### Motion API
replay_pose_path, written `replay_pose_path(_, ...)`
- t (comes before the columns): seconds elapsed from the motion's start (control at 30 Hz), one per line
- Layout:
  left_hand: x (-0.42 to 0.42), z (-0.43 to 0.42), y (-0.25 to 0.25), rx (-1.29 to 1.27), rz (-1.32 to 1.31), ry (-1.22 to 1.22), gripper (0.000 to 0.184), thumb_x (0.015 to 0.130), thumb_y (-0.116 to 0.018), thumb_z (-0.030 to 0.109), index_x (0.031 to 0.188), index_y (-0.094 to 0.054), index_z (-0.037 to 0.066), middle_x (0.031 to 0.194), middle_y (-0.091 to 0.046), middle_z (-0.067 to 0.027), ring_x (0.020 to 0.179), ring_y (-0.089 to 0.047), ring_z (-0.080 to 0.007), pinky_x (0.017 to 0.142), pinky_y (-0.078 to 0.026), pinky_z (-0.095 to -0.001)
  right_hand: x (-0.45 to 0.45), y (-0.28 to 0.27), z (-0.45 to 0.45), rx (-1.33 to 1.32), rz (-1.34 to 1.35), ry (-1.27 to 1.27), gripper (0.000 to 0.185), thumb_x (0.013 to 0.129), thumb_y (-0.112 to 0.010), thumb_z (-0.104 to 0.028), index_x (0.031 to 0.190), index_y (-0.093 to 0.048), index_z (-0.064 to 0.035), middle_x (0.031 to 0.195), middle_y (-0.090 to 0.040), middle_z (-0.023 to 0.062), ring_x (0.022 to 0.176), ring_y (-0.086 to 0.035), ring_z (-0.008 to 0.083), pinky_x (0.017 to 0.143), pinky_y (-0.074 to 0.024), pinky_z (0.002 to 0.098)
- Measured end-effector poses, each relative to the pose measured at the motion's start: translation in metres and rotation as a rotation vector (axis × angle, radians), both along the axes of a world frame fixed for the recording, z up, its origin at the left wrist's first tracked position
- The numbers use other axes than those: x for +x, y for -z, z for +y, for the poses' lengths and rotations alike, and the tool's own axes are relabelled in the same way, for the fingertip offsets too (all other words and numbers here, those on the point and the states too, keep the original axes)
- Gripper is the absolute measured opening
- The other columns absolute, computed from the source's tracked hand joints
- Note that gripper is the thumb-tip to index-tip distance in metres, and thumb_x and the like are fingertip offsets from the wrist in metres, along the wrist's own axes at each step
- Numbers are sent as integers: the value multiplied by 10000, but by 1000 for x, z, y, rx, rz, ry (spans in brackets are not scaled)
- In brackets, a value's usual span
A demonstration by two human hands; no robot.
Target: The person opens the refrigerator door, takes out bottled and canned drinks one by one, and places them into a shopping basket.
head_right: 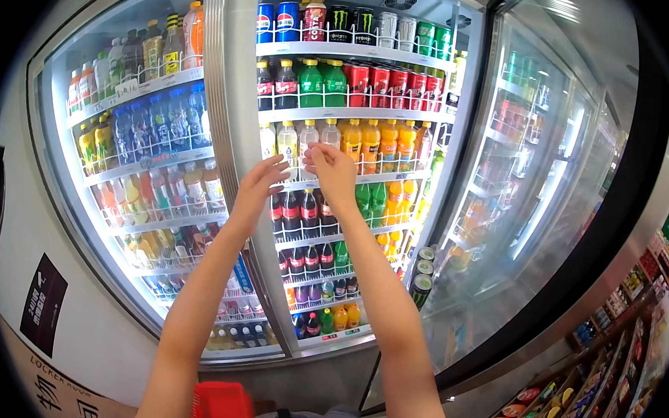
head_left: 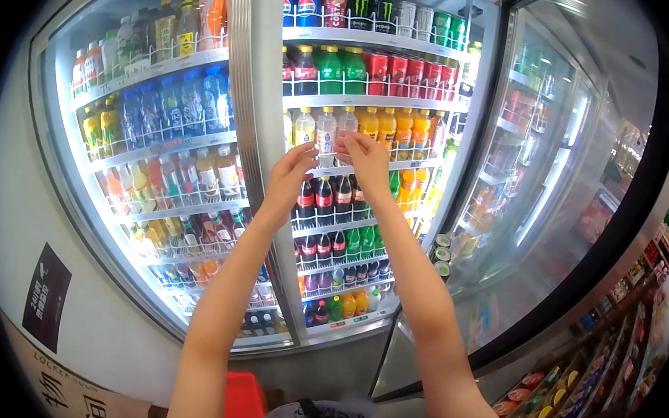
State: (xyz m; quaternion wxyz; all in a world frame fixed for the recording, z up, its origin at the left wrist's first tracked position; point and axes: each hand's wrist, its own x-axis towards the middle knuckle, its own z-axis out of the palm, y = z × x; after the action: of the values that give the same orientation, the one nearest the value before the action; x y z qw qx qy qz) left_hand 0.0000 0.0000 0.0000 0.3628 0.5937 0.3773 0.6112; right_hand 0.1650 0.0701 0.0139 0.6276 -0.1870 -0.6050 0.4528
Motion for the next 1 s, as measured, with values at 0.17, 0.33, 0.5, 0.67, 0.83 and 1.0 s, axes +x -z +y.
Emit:
replay_pose_path(0.17,-3,66,-17,169,-13,-51,474,974,-509,220,1399,-455,18,1358,-543,-149,1245,-527,-241,1032,-413,-379,-23,-16,50,-30,163,-38,279,971,-570,-123,1148,-619,86,1010,-692,148,913,-694,196,790,-575,263)
replay_pose_path(0.33,7,104,-36,170,-98,-30,446,972,-512,150,1386,-461,-8,1354,-531,-153,1203,-529,-208,1014,-422,-311,-39,-17,69,-6,69,-88,289,965,-576,-116,1147,-609,106,1034,-682,162,932,-688,206,835,-569,276)
replay_pose_path(0.5,8,153,-46,263,-51,-105,461,972,-494,131,1405,-437,-19,1359,-530,-158,1225,-522,-218,1020,-418,-323,-39,-41,106,48,127,-83,297,953,-592,-104,1152,-600,116,1059,-670,170,952,-683,208,881,-562,286)
replay_pose_path(0.67,-12,187,-80,346,-32,-271,439,976,-480,95,1395,-441,-28,1388,-515,-165,1267,-507,-246,1049,-402,-334,-55,-69,156,113,40,-37,325,927,-632,-125,1149,-606,111,1059,-676,158,944,-678,190,843,-552,252)
replay_pose_path(0.83,-28,238,-101,352,86,-501,422,942,-462,71,1352,-498,-17,1358,-550,-192,1288,-504,-302,1066,-387,-354,-74,-87,222,239,8,139,328,866,-654,-165,1094,-666,71,917,-726,155,812,-692,166,740,-541,269)
replay_pose_path(1.0,-41,282,-124,411,192,-660,449,921,-481,82,1358,-493,-19,1365,-534,-217,1268,-512,-339,1058,-395,-389,-102,-112,269,458,-148,294,355,834,-646,-123,1134,-644,66,1052,-703,213,932,-711,249,815,-545,316)
